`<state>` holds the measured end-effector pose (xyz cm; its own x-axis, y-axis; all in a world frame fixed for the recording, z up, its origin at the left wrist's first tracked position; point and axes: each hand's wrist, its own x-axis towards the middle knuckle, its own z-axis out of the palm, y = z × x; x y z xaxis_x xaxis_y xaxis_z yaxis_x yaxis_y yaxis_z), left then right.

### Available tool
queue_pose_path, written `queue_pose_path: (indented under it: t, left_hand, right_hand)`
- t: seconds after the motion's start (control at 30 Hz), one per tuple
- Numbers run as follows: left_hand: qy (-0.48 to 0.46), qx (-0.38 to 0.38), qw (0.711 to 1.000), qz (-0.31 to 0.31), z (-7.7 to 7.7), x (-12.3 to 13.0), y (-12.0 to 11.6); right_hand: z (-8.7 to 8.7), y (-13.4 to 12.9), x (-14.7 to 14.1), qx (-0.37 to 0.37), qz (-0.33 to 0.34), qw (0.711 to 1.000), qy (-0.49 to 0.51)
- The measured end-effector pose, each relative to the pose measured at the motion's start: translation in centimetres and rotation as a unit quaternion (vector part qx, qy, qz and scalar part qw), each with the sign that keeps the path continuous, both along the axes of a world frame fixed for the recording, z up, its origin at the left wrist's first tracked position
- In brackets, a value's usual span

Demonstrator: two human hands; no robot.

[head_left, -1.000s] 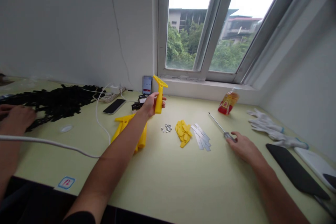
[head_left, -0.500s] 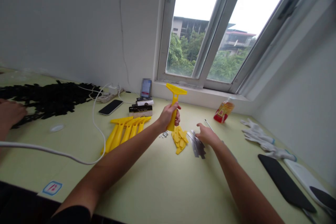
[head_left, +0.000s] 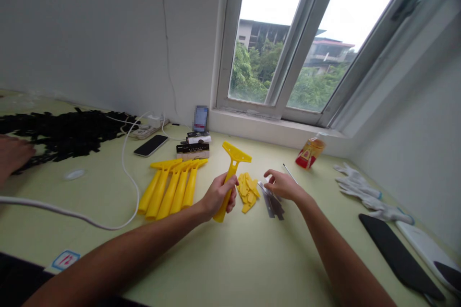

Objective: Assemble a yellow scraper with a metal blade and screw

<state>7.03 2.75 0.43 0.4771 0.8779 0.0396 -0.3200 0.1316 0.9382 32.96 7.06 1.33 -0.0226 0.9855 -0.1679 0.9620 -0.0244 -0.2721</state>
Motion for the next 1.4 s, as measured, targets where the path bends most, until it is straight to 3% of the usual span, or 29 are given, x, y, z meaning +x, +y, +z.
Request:
queue_pose_path:
  t: [0.1,0.4,0.83,1.23,1.3,1.4]
  left_hand:
    - [-0.007,0.003,1.0,0.006,-0.9,0.2,-0.4]
    - [-0.056,-0.025,0.997,-0.037,-2.1,0.3,-3.2]
    - [-0.081,-0.064,0.993,-0.055,-3.3,0.4,-3.4]
    - [-0.067,-0.062,0.993,-0.069,-3.6,0.2,-3.4]
    - [-0.048,-0.058,0.995,-0.072,-3.4,0.2,-3.4]
    - [-0.01,-0.052,0.995,-0.086,-3.2,0.2,-3.5]
  right_hand:
    - [0.0,-0.2,-0.4,-0.014,0.021,1.0,0.01]
    - [-0.4,0.6,-0.7,-0.044,-0.018,0.999,0.015]
    - [-0.3,0.8,-0.2,-0.071,0.006,0.995,0.067]
    - [1.9,0.1,1.0,-0.036,-0.012,0.994,0.103]
    - [2.9,-0.4,1.1,-0.006,0.005,0.994,0.107]
    - [5.2,-1.7,0.7,0.059,0.081,0.981,0.167]
